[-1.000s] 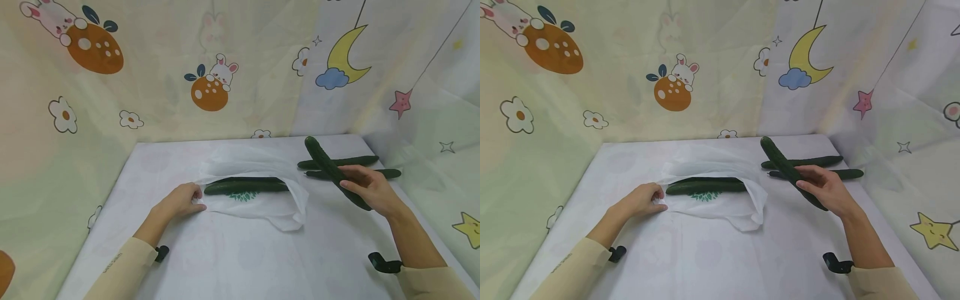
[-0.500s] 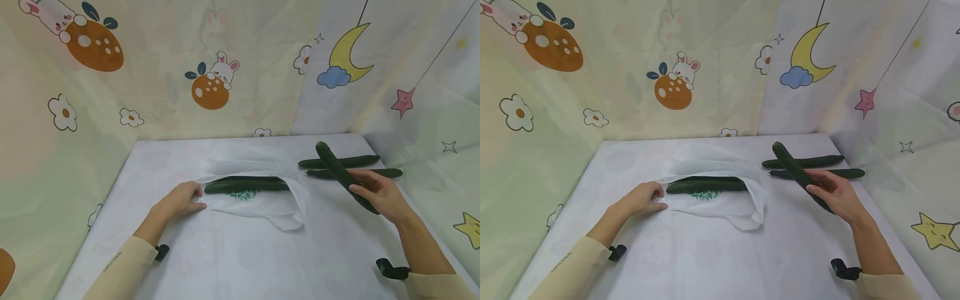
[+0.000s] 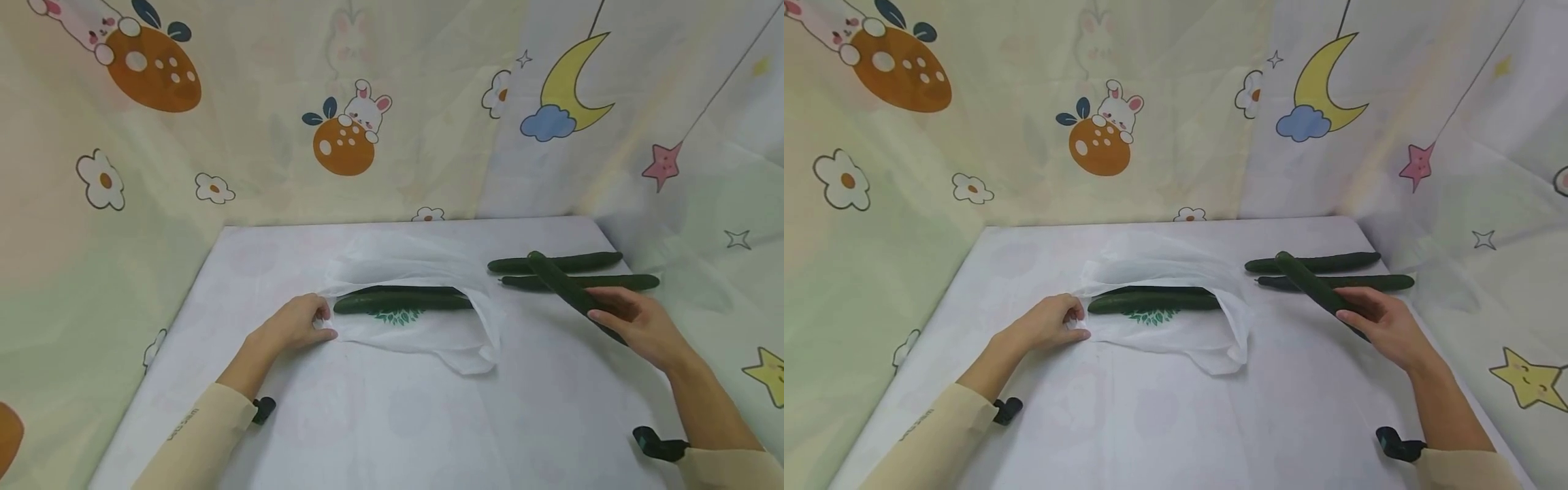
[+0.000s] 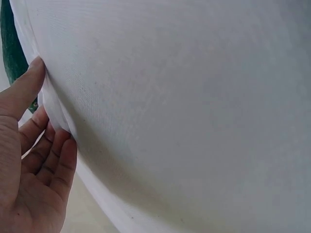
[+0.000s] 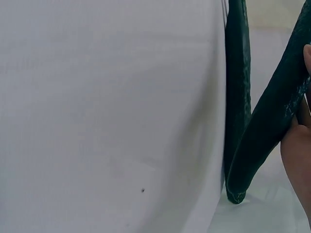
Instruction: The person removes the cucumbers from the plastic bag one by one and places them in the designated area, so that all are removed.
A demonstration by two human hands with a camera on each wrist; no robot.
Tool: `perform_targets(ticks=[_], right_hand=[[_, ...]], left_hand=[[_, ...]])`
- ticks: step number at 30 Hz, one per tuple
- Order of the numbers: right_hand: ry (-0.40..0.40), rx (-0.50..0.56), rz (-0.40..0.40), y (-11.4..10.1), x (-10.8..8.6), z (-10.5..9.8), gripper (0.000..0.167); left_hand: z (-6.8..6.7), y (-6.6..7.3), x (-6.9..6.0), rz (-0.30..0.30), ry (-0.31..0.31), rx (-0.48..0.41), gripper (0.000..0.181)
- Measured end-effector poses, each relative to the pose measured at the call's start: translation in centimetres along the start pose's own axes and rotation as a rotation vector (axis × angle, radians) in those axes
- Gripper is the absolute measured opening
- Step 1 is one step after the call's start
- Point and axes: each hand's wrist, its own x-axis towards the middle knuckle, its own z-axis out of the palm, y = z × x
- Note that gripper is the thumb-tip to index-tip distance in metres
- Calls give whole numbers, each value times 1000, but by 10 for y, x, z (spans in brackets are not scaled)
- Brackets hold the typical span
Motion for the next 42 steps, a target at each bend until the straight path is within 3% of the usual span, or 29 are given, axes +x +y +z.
perform_targets(ticks=[17, 26, 32, 38, 42], right_hand=[[-92, -144, 57, 39, 14, -20, 42], [-141, -237, 50, 43, 19, -26, 39], [-184, -279, 23, 44, 35, -21, 38], [-243, -356, 16, 39, 46, -19, 37], [-220, -386, -30, 35, 48, -18, 36]], left_hand=[[1, 3, -1, -15, 0, -26, 35], [0, 7, 3, 12, 12, -28, 34], [-1, 3, 1, -8, 19, -29, 33], [-1, 1, 2, 24, 19, -53, 33], [-1, 0, 2, 28, 21, -60, 34]])
